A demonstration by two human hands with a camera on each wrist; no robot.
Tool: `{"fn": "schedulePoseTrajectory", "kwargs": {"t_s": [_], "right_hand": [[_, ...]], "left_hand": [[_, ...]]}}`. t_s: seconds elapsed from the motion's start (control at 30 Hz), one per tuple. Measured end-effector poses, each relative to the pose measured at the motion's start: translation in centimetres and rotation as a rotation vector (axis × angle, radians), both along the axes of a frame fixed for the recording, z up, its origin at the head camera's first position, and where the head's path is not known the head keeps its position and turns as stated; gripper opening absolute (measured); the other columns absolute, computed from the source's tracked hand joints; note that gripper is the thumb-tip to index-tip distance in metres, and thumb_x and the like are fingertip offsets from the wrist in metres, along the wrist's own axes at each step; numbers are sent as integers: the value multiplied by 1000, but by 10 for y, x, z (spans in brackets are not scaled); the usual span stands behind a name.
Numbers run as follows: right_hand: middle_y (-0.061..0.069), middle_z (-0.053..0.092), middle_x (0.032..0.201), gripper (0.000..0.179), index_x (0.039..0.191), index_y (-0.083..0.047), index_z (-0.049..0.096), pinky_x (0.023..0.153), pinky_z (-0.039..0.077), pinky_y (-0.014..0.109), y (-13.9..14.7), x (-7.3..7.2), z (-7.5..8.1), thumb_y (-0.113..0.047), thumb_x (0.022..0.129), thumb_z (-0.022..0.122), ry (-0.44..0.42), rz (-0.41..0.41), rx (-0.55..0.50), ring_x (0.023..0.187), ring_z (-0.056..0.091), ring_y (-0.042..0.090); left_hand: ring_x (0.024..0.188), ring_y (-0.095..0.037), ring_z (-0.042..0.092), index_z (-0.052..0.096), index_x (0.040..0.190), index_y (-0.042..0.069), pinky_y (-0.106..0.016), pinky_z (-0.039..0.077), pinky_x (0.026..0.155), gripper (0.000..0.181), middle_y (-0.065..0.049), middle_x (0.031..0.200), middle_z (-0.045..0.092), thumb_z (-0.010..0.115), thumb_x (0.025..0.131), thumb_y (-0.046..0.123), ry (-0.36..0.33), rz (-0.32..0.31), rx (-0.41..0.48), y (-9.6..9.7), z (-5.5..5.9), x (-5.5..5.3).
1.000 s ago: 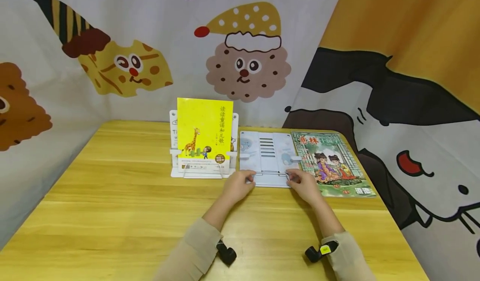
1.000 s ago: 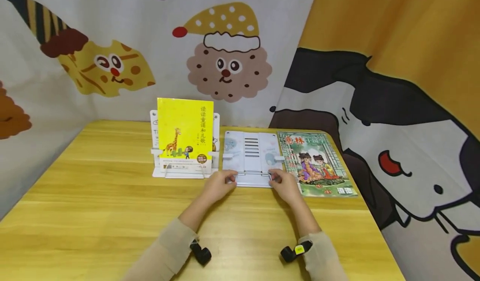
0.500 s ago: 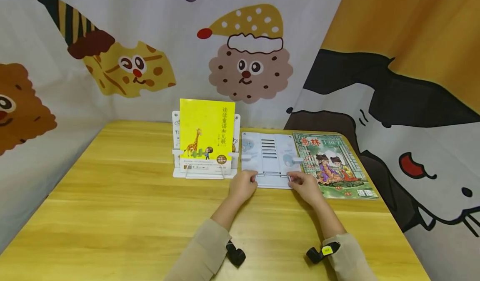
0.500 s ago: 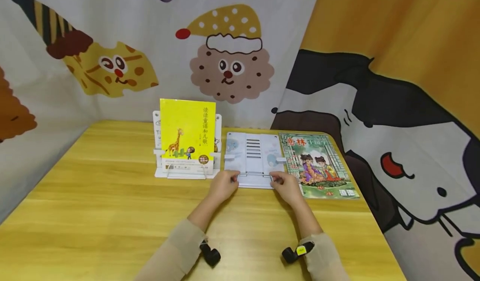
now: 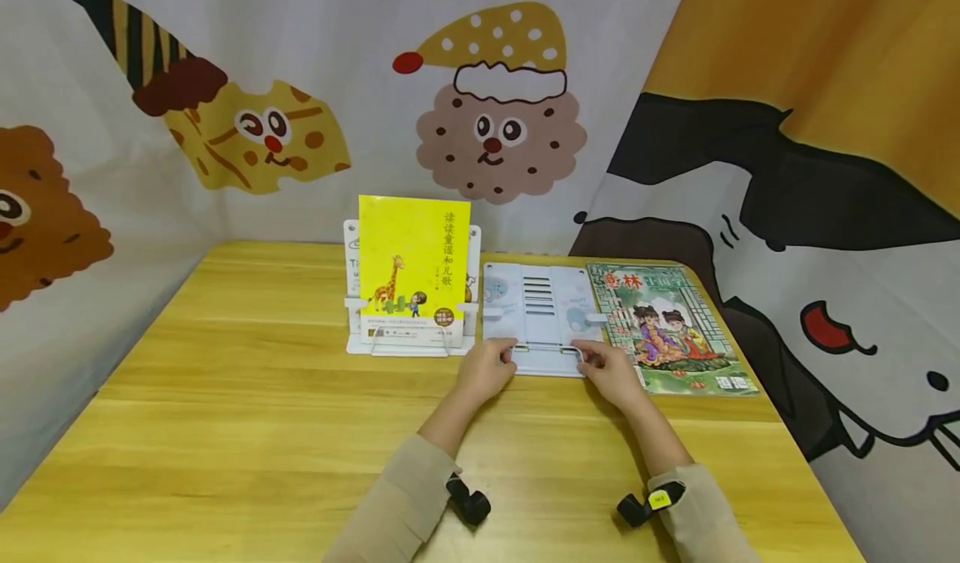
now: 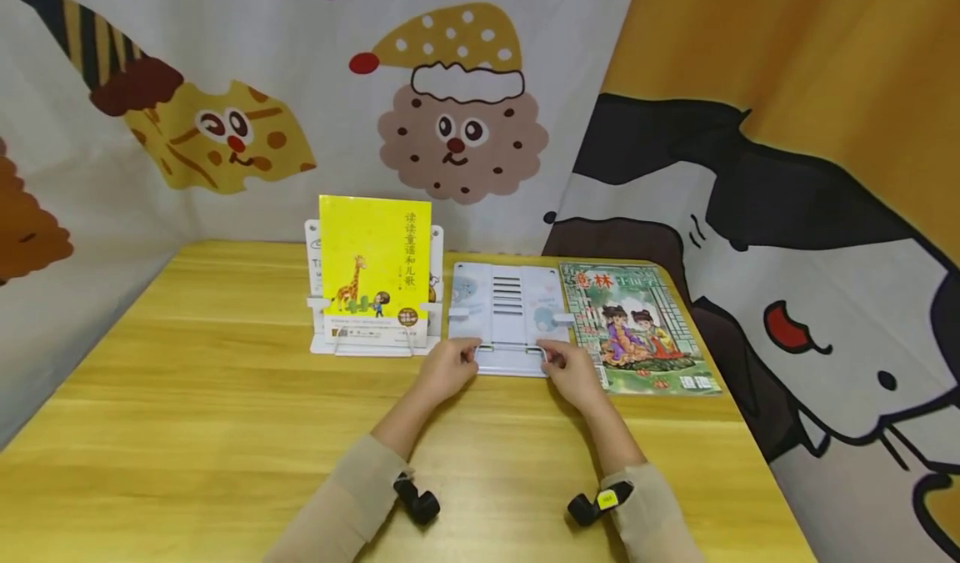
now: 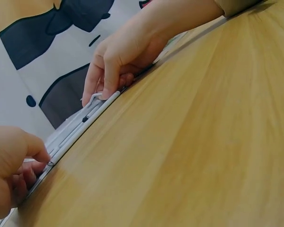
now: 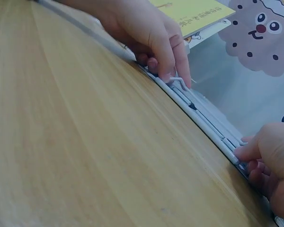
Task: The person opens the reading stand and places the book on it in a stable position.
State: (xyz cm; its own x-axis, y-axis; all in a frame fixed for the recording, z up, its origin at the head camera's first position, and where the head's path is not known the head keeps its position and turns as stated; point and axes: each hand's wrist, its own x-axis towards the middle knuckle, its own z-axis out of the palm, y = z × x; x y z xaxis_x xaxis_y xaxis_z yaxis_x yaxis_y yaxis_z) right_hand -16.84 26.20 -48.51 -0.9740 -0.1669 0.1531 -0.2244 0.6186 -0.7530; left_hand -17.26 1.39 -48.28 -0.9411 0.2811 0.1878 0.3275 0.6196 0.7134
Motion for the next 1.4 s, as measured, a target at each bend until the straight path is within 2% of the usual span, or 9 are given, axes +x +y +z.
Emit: {"fn": "schedulePoseTrajectory", "kwargs": {"t_s": [0.5,0.73,0.93,1.07,1.27,1.33,1.4], "right_hand": [[8,56,81,30,113,0,62,54,38,24,5,0,-3,9,85,65,14,70,-110,60,45,13],[21,54,82,28,112,11,56,55,37,22,-8,18,29,15,85,60,-4,120,-166,62,44,16],[23,53,83,28,112,11,56,56,38,22,-7,22,30,15,85,60,-26,120,-185,63,44,15],[20,54,83,28,111,10,57,55,40,21,-6,33,31,15,83,62,-62,95,-185,63,47,13],[17,56,82,30,111,10,59,51,44,24,-1,45,32,15,82,63,-59,111,-201,61,50,13],[17,58,84,30,112,10,60,49,45,24,4,44,29,13,83,64,-19,102,-197,61,51,12],[18,60,88,29,114,8,62,51,47,24,11,40,29,9,85,65,34,53,-176,64,54,12]], "left_hand": [[61,-9,47,59,118,11,-24,41,56,37,7,77,55,65,83,3,-45,-92,-1,-3,2,-3],[63,-8,48,57,116,13,-25,41,58,35,6,79,54,63,84,1,-52,-146,52,-7,1,-3],[65,-8,49,57,116,12,-24,43,61,34,5,80,55,64,85,0,-89,-170,93,-8,1,0],[67,-9,51,59,115,10,-24,46,63,35,3,81,56,67,83,-2,-136,-221,137,-11,1,6],[68,-9,53,63,113,5,-23,48,64,32,2,79,59,68,82,-3,-129,-285,175,-18,6,14],[72,-13,56,65,113,1,-25,49,67,30,-1,82,62,67,83,-2,-106,-275,190,-21,11,15],[79,-18,59,65,114,-1,-29,51,72,30,-6,88,65,66,84,0,-68,-228,214,-23,15,13]]}}
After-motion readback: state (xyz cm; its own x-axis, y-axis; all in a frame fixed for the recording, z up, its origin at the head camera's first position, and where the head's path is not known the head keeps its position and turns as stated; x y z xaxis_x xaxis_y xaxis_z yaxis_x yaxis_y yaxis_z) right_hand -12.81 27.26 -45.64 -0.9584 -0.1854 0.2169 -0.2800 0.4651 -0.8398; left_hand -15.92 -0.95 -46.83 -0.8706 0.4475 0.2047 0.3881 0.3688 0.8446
